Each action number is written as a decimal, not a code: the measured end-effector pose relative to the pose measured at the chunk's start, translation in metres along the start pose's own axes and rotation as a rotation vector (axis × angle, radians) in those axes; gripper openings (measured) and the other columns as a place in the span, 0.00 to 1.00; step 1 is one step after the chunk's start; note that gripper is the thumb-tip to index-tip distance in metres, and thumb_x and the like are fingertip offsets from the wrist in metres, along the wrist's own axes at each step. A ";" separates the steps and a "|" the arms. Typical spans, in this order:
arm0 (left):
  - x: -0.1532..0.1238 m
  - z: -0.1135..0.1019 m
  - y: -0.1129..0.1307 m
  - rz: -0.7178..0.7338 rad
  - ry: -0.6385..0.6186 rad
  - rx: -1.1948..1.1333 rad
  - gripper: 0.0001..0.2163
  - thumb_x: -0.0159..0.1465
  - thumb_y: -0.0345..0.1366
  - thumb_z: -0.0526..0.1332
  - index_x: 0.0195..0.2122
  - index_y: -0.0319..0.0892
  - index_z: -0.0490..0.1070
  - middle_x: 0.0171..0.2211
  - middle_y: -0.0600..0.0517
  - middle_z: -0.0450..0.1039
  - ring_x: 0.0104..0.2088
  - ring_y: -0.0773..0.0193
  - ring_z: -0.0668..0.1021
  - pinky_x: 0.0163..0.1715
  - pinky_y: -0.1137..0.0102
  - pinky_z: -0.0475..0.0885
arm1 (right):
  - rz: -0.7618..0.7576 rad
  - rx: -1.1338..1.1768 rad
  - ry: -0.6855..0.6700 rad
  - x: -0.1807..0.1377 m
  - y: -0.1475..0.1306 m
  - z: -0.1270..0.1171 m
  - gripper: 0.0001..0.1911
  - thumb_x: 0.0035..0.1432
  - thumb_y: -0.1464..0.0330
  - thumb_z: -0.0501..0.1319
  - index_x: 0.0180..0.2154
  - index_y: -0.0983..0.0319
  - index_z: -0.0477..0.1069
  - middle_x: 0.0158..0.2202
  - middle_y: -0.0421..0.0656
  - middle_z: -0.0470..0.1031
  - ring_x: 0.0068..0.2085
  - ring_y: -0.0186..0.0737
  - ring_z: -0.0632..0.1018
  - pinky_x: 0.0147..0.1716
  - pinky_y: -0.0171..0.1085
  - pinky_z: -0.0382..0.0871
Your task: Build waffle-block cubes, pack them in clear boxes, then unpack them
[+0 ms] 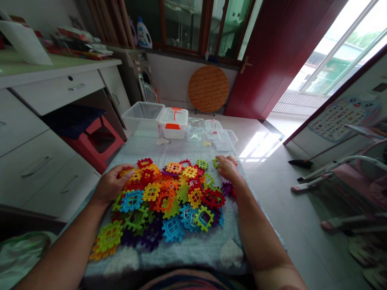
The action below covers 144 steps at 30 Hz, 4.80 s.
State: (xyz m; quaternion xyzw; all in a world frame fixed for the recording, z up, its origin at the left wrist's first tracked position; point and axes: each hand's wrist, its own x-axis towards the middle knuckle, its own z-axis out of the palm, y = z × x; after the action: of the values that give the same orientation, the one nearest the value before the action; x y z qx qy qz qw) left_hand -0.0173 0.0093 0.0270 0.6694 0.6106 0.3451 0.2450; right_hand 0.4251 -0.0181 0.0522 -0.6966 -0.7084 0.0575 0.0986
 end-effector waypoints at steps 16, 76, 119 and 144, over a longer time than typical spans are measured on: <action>0.000 0.000 -0.004 0.009 -0.009 0.000 0.20 0.58 0.49 0.58 0.44 0.41 0.74 0.48 0.47 0.77 0.50 0.55 0.76 0.58 0.64 0.65 | -0.228 0.314 0.006 0.005 -0.042 0.020 0.27 0.54 0.70 0.62 0.57 0.63 0.66 0.49 0.49 0.74 0.51 0.46 0.71 0.56 0.46 0.60; 0.025 0.117 0.168 0.635 -0.689 0.528 0.17 0.62 0.46 0.58 0.47 0.42 0.72 0.47 0.44 0.76 0.48 0.54 0.76 0.49 0.64 0.69 | -0.075 0.188 0.107 0.006 -0.027 0.018 0.29 0.56 0.66 0.62 0.59 0.63 0.64 0.54 0.50 0.73 0.60 0.54 0.63 0.58 0.50 0.56; 0.008 -0.012 -0.005 -0.201 -0.071 -0.237 0.29 0.54 0.56 0.61 0.48 0.39 0.71 0.40 0.49 0.77 0.40 0.57 0.77 0.43 0.66 0.73 | -0.104 0.511 0.120 -0.018 -0.017 -0.007 0.12 0.47 0.74 0.57 0.38 0.60 0.67 0.24 0.33 0.63 0.28 0.33 0.66 0.30 0.32 0.59; 0.003 -0.007 -0.003 -0.103 -0.034 0.034 0.21 0.56 0.52 0.58 0.42 0.42 0.73 0.45 0.50 0.77 0.45 0.54 0.76 0.54 0.64 0.67 | -0.285 0.120 -0.227 -0.029 -0.024 -0.015 0.22 0.48 0.69 0.67 0.47 0.64 0.71 0.45 0.49 0.72 0.48 0.47 0.72 0.52 0.42 0.64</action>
State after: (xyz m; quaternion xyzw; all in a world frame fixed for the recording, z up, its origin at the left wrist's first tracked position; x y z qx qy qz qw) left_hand -0.0249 0.0119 0.0298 0.6470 0.6457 0.3102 0.2612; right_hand 0.4055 -0.0485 0.0707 -0.5713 -0.8016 0.1634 0.0667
